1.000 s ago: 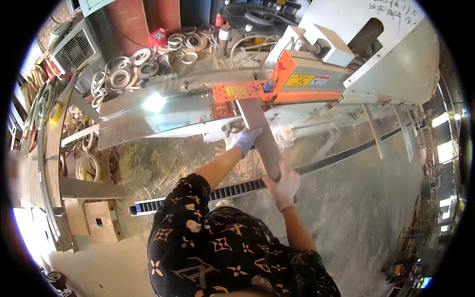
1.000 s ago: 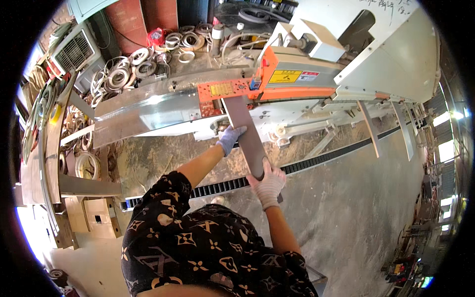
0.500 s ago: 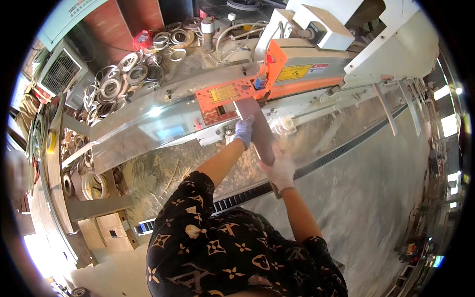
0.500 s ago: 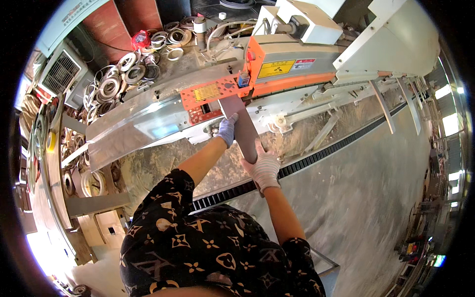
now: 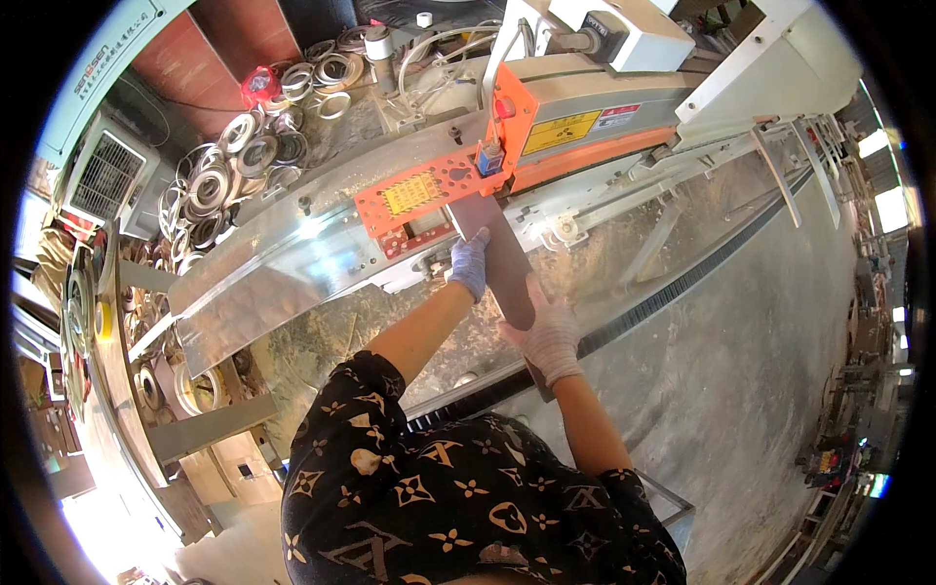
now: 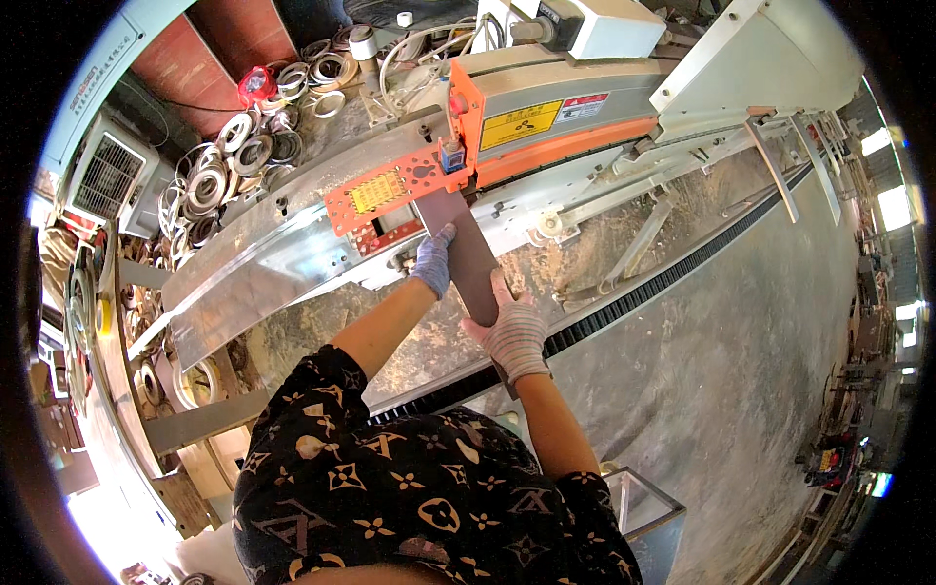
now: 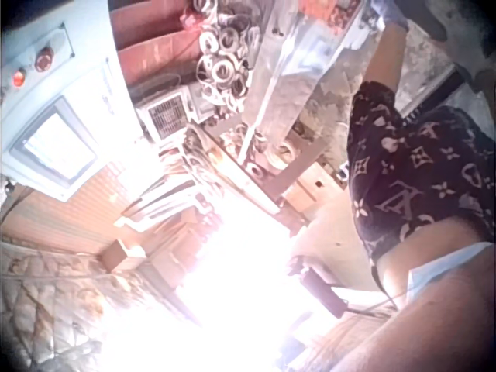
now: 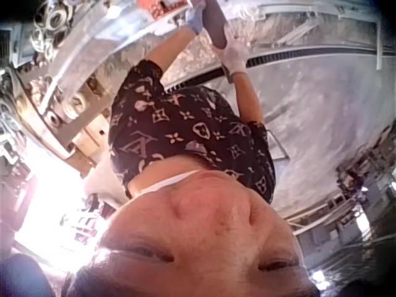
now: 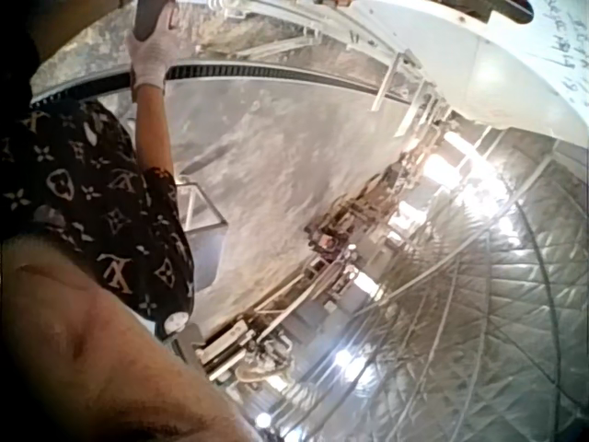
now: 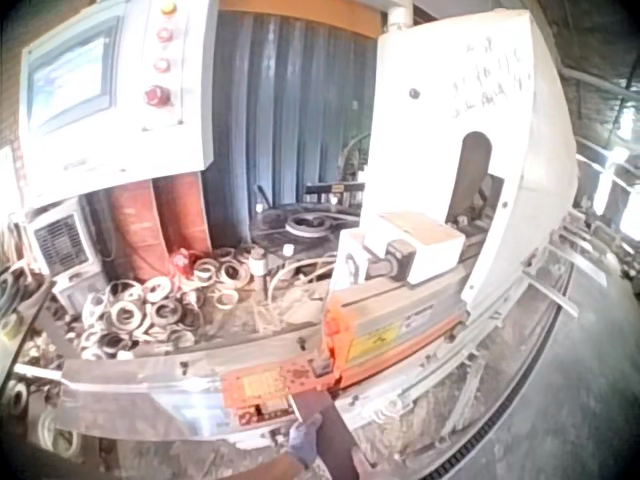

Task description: The person repeatedly picks up large rectangular wood panels, places them on a panel saw, and cuts them into smaller pieces. After each cut, the person removes the cut pieces and stacks them on the floor.

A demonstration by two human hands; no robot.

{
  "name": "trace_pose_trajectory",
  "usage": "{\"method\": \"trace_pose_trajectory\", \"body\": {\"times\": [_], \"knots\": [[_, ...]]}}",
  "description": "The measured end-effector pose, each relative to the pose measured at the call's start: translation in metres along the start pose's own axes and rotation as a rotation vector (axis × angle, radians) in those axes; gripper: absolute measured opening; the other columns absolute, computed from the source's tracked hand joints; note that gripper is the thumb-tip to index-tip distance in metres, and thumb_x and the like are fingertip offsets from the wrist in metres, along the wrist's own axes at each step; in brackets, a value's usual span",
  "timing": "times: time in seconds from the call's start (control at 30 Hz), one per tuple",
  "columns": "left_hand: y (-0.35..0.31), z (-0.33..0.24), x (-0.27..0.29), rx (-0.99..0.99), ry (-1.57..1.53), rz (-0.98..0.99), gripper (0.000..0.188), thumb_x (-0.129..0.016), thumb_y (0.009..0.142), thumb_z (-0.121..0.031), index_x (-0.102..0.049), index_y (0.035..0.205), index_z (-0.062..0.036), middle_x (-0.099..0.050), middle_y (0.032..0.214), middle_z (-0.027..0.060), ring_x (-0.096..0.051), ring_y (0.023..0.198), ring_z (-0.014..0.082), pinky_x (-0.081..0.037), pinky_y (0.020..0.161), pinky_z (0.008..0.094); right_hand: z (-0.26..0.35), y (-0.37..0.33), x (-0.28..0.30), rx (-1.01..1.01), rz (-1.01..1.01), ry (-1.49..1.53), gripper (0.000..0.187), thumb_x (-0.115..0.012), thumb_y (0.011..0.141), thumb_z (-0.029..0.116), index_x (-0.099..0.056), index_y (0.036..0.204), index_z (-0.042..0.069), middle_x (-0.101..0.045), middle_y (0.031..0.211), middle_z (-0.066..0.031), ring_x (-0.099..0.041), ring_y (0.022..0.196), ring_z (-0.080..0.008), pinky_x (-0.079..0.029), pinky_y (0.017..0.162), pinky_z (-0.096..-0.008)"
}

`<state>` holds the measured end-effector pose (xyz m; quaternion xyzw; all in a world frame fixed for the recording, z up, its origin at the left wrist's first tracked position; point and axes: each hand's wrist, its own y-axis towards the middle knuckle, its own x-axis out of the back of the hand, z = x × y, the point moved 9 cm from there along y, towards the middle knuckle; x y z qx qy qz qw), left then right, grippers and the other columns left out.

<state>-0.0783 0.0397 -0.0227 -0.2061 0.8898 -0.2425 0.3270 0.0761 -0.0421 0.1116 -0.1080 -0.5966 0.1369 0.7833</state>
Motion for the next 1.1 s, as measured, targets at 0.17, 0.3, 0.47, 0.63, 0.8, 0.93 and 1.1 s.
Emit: {"method": "trace_pose_trajectory", "body": {"times": [0.17, 0.3, 0.47, 0.63, 0.8, 0.93, 1.1], "knots": [[0.030, 0.022, -0.022, 0.009, 0.074, -0.019, 0.038, -0.064, 0.082, -0.027, -0.054, 0.108, -0.0004, -0.060, 0.099, 0.0079, -0.058, 0.085, 0.0189, -0.049, 0.075, 0.0353, -0.027, 0.017, 0.005, -0.023, 0.035, 0.038, 0.091, -0.069, 0.065, 0.053, -0.028, 0.141, 0.024, -0.049, 0.117, -0.0238, -0.053, 0.106, -0.0368, -0.046, 0.086, -0.0429], [0.036, 0.028, -0.082, -0.029, 0.171, 0.170, 0.043, -0.059, 0.085, -0.034, -0.053, 0.113, -0.0021, -0.060, 0.103, 0.0076, -0.058, 0.090, 0.0201, -0.048, 0.079, 0.0349, -0.067, 0.039, 0.028, 0.019, -0.017, 0.062, 0.091, -0.065, 0.066, 0.059, -0.026, 0.142, 0.027, -0.047, 0.121, -0.0240, -0.054, 0.106, -0.0378, -0.045, 0.087, -0.0449], [0.065, 0.049, -0.139, 0.131, 0.108, 0.420, 0.044, -0.052, 0.088, -0.042, -0.055, 0.119, -0.0111, -0.058, 0.116, 0.0091, -0.054, 0.101, 0.0219, -0.042, 0.090, 0.0373, -0.091, 0.032, 0.056, 0.056, -0.189, -0.101, 0.082, -0.059, 0.072, 0.055, -0.032, 0.140, 0.017, -0.044, 0.127, -0.0233, -0.043, 0.119, -0.0375, -0.032, 0.099, -0.0506], [0.034, 0.066, -0.109, 0.106, 0.423, 0.423, 0.063, -0.057, 0.083, -0.048, -0.038, 0.134, -0.0165, -0.049, 0.121, 0.0079, -0.050, 0.102, 0.0188, -0.043, 0.085, 0.0348, -0.192, -0.126, 0.030, -0.180, -0.593, 0.202, 0.065, -0.063, 0.073, 0.045, -0.046, 0.127, 0.013, -0.047, 0.127, -0.0174, -0.044, 0.118, -0.0337, -0.032, 0.100, -0.0484], [-0.127, 0.083, -0.161, -0.800, 1.172, 0.869, 0.064, -0.059, 0.085, -0.019, -0.028, 0.137, -0.0008, -0.040, 0.133, 0.0159, -0.040, 0.123, 0.0311, -0.032, 0.103, 0.0381, -0.287, -0.411, -0.225, -1.551, -0.399, 0.506, 0.049, -0.068, 0.071, 0.041, -0.057, 0.110, 0.013, -0.059, 0.108, -0.0130, -0.059, 0.097, -0.0294, -0.049, 0.082, -0.0427], [-0.258, 0.243, -0.113, -0.862, 1.232, 1.187, 0.061, -0.066, 0.079, -0.020, -0.040, 0.131, -0.0023, -0.044, 0.131, 0.0157, -0.038, 0.126, 0.0279, -0.029, 0.106, 0.0357, -0.244, -0.718, -0.344, -2.343, -0.744, 0.865, 0.054, -0.065, 0.077, 0.037, -0.051, 0.120, 0.007, -0.060, 0.107, -0.0147, -0.060, 0.097, -0.0254, -0.050, 0.086, -0.0366], [-0.408, 0.397, -0.111, -0.718, 1.520, 1.665, 0.063, -0.070, 0.075, -0.025, -0.043, 0.127, -0.0026, -0.047, 0.127, 0.0173, -0.043, 0.119, 0.0325, -0.032, 0.102, 0.0393, -0.144, -0.892, -0.539, -2.488, -0.703, 1.028, 0.061, -0.053, 0.085, 0.042, -0.044, 0.130, 0.002, -0.053, 0.122, -0.0209, -0.050, 0.113, -0.0317, -0.040, 0.096, -0.0380]]}}
